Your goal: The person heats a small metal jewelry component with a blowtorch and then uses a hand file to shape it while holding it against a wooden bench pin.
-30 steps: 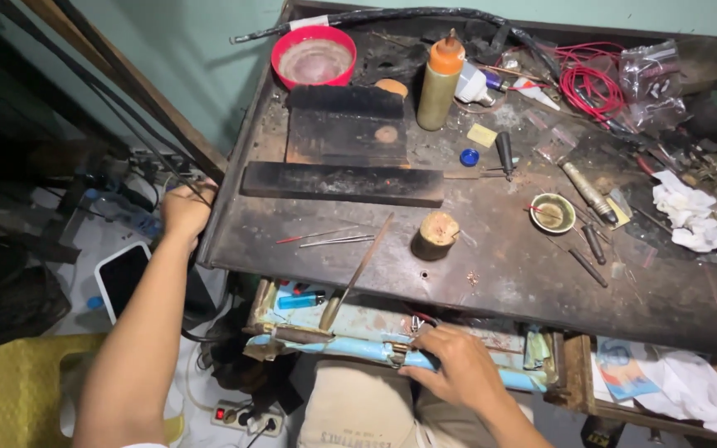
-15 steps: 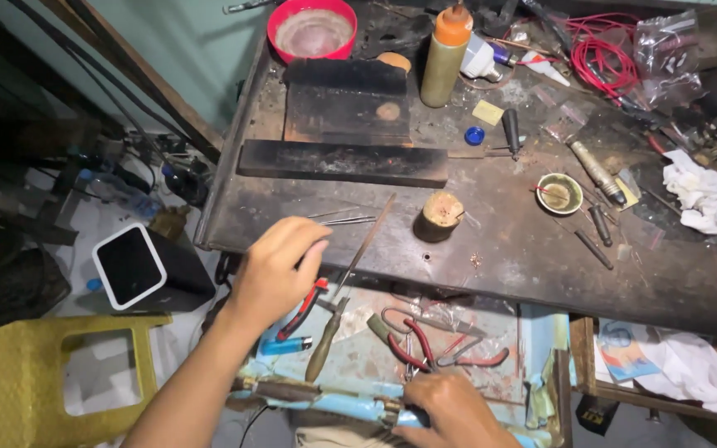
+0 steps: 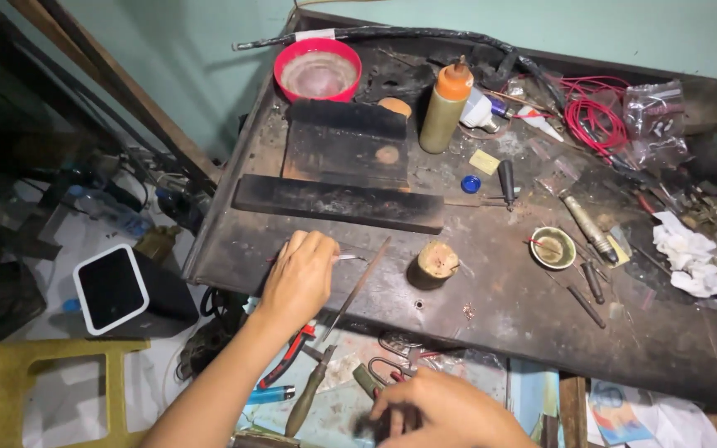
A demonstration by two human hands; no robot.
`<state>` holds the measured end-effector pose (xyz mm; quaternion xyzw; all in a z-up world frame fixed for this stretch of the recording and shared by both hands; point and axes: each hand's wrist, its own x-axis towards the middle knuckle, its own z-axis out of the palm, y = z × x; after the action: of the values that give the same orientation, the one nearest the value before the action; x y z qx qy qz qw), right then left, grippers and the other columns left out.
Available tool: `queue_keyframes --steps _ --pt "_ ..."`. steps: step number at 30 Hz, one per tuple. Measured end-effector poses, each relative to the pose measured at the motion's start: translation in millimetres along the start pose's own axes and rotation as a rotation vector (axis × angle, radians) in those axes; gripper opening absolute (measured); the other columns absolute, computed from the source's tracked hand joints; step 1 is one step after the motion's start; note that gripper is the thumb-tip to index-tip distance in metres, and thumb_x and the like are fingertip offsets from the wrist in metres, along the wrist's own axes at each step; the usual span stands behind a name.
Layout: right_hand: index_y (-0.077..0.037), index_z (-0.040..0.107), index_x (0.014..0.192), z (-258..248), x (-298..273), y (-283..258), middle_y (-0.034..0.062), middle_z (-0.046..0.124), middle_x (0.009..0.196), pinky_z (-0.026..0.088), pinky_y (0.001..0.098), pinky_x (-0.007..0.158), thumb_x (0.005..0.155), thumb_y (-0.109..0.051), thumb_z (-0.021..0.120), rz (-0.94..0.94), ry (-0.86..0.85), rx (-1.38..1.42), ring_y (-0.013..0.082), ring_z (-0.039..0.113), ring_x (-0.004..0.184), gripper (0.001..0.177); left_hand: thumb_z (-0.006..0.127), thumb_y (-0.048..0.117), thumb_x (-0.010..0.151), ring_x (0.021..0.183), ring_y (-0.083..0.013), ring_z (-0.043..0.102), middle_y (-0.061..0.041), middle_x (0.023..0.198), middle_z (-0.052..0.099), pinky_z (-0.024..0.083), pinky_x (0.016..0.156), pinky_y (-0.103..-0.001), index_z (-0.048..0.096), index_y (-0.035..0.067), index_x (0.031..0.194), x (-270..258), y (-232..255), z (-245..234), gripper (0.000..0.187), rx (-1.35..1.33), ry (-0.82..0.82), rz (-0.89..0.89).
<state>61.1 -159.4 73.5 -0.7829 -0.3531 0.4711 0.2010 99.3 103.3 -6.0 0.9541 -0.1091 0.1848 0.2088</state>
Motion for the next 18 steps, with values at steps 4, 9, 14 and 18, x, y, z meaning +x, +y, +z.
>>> queue_keyframes --steps 4,9,14,18 --pt "-0.021 0.078 0.096 9 16 33 -0.0098 0.080 0.074 0.053 0.0208 0.074 0.082 -0.054 0.081 -0.292 0.228 0.171 0.0036 0.072 0.061 0.035 0.069 0.009 0.089 0.099 -0.0345 0.053 -0.010 0.115 0.056 0.051 0.084 -0.051 0.067 0.010 0.115 2 4 -6 0.026 0.032 -0.144 -0.058" --pt "-0.020 0.080 0.103 6 19 49 -0.0084 0.081 0.074 0.054 0.0191 0.063 0.081 -0.047 0.085 -0.241 0.164 0.226 0.0051 0.073 0.060 0.035 0.062 -0.004 0.092 0.092 -0.0328 0.050 -0.010 0.103 0.055 0.043 0.074 -0.045 0.063 0.006 0.089 7 10 1 0.010 0.053 0.050 -0.001" --pt "-0.012 0.080 0.109 0 16 52 -0.0018 0.083 0.078 0.058 0.0210 0.056 0.084 -0.045 0.082 -0.374 0.203 0.296 0.0083 0.073 0.058 0.042 0.059 0.003 0.100 0.087 -0.0273 0.059 -0.008 0.097 0.063 0.045 0.072 -0.040 0.061 0.005 0.100 34 19 7 0.003 -0.072 0.177 0.004" --pt "-0.012 0.078 0.107 0 14 53 -0.0015 0.081 0.074 0.058 0.0211 0.055 0.085 -0.042 0.082 -0.453 0.234 0.250 0.0089 0.074 0.056 0.037 0.062 -0.005 0.097 0.084 -0.0303 0.061 -0.014 0.098 0.061 0.054 0.070 -0.041 0.066 -0.002 0.116 40 11 33 0.019 -0.078 0.213 0.036"
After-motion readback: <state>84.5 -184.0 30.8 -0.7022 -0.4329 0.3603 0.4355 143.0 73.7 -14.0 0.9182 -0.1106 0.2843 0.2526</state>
